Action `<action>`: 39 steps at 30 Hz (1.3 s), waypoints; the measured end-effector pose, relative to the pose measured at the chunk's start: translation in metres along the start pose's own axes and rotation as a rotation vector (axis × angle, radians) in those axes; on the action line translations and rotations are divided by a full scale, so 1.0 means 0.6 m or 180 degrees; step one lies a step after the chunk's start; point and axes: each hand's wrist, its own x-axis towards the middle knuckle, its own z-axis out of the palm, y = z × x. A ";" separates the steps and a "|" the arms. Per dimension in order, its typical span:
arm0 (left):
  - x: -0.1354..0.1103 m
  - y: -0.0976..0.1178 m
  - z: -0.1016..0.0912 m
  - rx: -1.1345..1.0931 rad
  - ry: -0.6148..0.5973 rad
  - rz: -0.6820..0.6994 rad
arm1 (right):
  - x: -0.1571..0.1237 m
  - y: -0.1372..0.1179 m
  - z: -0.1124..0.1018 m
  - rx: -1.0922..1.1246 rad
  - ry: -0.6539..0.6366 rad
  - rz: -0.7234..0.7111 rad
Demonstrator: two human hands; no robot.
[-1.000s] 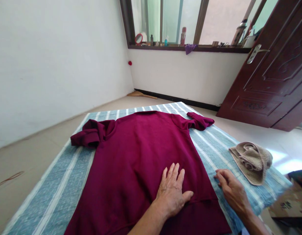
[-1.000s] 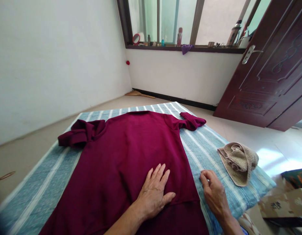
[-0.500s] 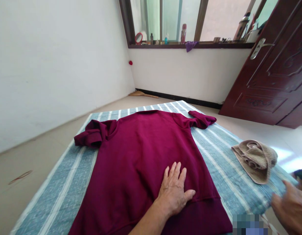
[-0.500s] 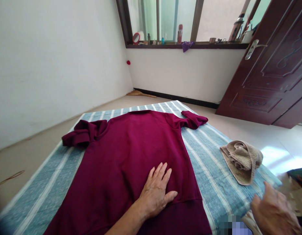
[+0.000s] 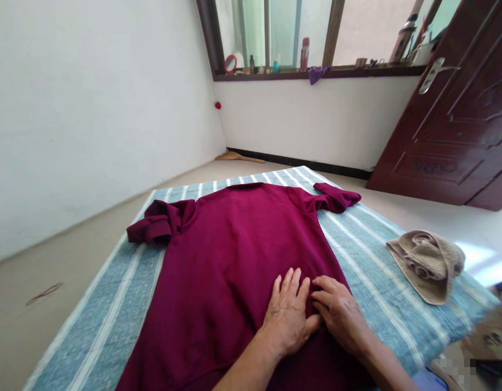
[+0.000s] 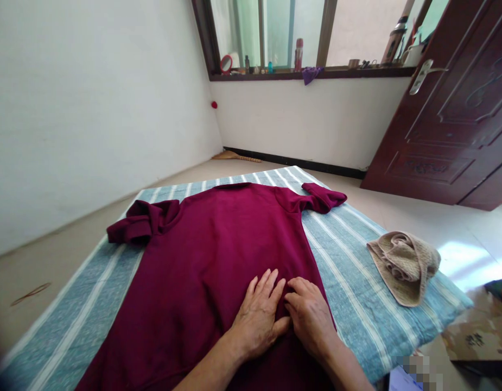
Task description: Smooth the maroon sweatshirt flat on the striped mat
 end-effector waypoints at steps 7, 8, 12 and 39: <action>0.000 0.000 -0.001 -0.0023 -0.0008 -0.0012 | 0.000 0.004 0.015 -0.0049 0.0051 -0.0009; 0.000 0.000 -0.002 -0.0030 -0.0013 -0.0012 | -0.001 0.005 0.017 -0.0017 0.0162 0.0009; -0.001 0.001 -0.003 -0.0061 -0.0001 -0.0005 | -0.009 0.023 -0.003 0.0249 0.0598 0.0447; 0.002 -0.135 -0.161 0.0491 0.0791 -0.0905 | 0.110 -0.003 -0.017 0.0189 0.0443 -0.0010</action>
